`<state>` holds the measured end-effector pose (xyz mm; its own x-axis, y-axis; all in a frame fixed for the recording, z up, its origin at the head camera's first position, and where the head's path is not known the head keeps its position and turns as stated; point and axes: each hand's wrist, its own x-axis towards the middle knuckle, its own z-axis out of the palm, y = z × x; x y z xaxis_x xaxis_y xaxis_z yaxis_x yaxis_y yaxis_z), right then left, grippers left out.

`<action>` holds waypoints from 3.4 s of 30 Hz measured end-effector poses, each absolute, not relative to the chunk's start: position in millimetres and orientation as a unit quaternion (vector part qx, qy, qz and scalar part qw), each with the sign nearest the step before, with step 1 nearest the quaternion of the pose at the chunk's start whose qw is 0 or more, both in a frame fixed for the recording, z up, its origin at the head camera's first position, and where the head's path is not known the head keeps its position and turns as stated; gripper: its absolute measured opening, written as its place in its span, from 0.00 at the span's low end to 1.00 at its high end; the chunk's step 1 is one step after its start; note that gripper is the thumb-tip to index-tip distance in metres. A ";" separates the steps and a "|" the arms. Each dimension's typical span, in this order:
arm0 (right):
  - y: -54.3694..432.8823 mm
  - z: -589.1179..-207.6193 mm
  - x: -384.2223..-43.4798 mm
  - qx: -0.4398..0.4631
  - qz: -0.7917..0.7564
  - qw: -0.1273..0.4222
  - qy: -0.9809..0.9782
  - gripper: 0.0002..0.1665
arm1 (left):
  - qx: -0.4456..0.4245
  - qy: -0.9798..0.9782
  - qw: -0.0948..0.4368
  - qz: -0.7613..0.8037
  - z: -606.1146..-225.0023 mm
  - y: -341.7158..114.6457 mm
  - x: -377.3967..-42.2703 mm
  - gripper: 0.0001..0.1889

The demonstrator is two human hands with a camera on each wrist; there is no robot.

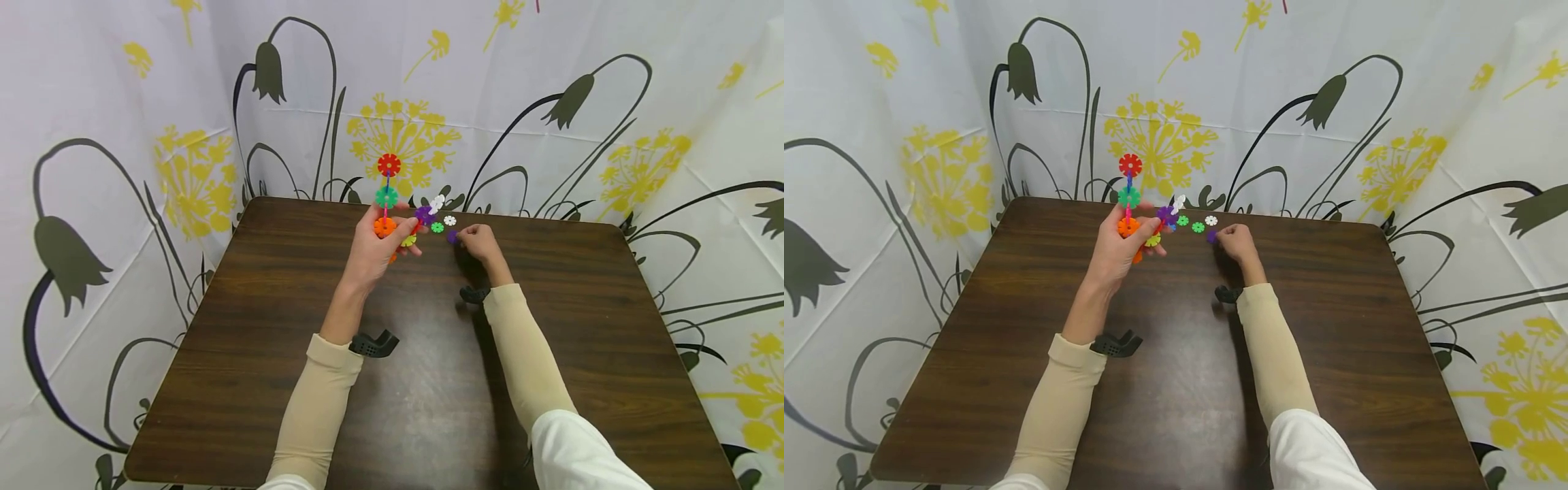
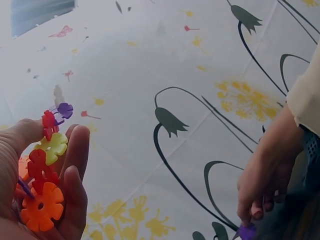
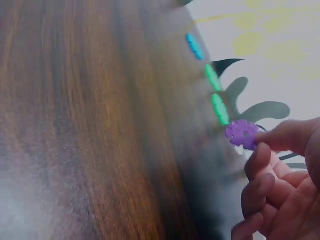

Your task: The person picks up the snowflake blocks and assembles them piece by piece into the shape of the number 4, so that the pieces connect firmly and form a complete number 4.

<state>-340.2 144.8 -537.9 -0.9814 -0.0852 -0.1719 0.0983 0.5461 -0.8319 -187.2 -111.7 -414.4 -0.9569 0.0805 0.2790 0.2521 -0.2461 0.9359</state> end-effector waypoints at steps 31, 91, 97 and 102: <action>130.5 -401.8 -264.1 -0.185 -0.689 -0.072 0.697 0.11 | -0.153 -0.614 0.063 -0.772 -415.0 -107.8 -185.1 0.09; 105.3 -369.3 -217.1 -0.363 -0.547 -0.131 0.743 0.14 | -0.151 -0.576 0.013 -0.803 -413.4 -104.1 -178.2 0.12; 102.1 -371.9 -207.5 -0.356 -0.554 -0.140 0.739 0.14 | -0.164 -0.574 0.021 -0.802 -411.3 -101.6 -174.1 0.14; 100.4 -373.8 -204.5 -0.359 -0.562 -0.138 0.732 0.15 | -0.150 -0.573 0.038 -0.805 -410.8 -100.7 -172.2 0.11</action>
